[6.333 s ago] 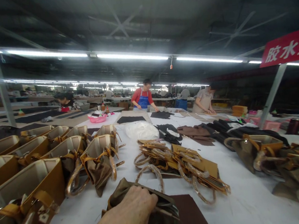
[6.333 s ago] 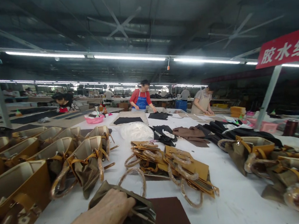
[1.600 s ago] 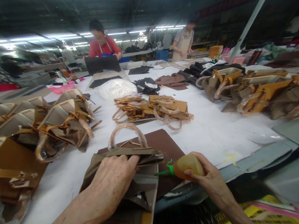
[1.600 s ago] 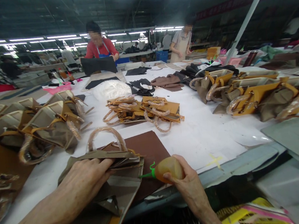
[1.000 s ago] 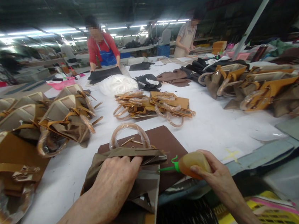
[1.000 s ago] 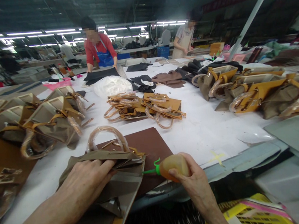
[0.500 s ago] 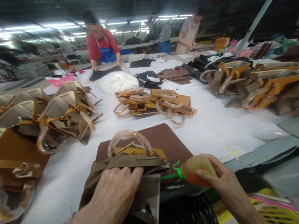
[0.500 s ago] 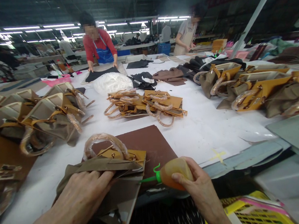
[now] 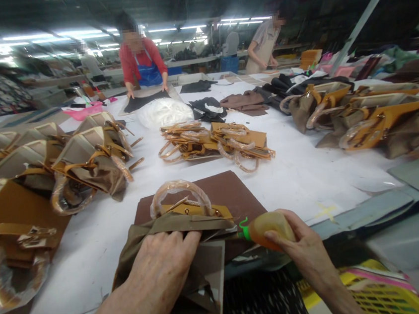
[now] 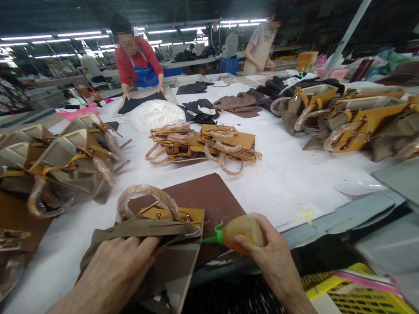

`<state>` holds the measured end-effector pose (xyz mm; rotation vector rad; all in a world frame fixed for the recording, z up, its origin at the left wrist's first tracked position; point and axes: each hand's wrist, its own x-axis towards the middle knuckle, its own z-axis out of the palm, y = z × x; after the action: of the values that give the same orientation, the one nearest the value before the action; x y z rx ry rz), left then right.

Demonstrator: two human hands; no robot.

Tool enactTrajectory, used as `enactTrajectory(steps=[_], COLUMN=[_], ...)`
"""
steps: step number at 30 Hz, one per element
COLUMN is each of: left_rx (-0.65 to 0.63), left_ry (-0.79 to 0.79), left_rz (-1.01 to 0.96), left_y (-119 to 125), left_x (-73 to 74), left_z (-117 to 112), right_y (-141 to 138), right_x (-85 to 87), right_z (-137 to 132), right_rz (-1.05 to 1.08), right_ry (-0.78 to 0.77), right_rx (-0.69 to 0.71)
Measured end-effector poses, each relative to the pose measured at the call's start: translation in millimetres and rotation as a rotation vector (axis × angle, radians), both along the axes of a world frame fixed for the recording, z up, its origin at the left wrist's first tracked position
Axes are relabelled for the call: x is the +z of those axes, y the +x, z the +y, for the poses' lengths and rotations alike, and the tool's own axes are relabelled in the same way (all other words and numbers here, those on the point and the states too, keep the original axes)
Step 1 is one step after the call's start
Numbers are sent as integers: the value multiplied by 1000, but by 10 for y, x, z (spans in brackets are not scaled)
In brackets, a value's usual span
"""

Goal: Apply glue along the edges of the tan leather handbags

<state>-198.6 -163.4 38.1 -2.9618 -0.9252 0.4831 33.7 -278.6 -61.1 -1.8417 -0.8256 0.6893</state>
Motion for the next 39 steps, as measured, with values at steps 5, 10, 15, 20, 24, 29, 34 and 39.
enactTrajectory(steps=[5,10,15,20,24,29,34,39], left_rx=[12,-4,-29,-28,-38,-34,-31,-34], left_ry=[-13,32,28,58,31,28,24,55], left_rz=[8,-4,-25,-57,-60,-55,-62,-83], left_y=[-5,-9,-36,-70,-66,-57,-69,-77], left_x=[-21,-44,-59,-101,-101,-97,-111,-118], left_z=[12,7,-19,-23,-9,-5,-17,-26], right_y=[-31,-17,27,23,11,-9,-48,-119], right_x=[-26,13,22,9,19,2,38,92], right_z=[-8,-90,-102,-108,-164,-265,-370,-469], right_rz=[-23,24,56,79,133,201,241,307], right_ry=[14,6,-4,-27,-36,-45,-33,-25], right_rx=[-37,11,6,22,46,65,70,87])
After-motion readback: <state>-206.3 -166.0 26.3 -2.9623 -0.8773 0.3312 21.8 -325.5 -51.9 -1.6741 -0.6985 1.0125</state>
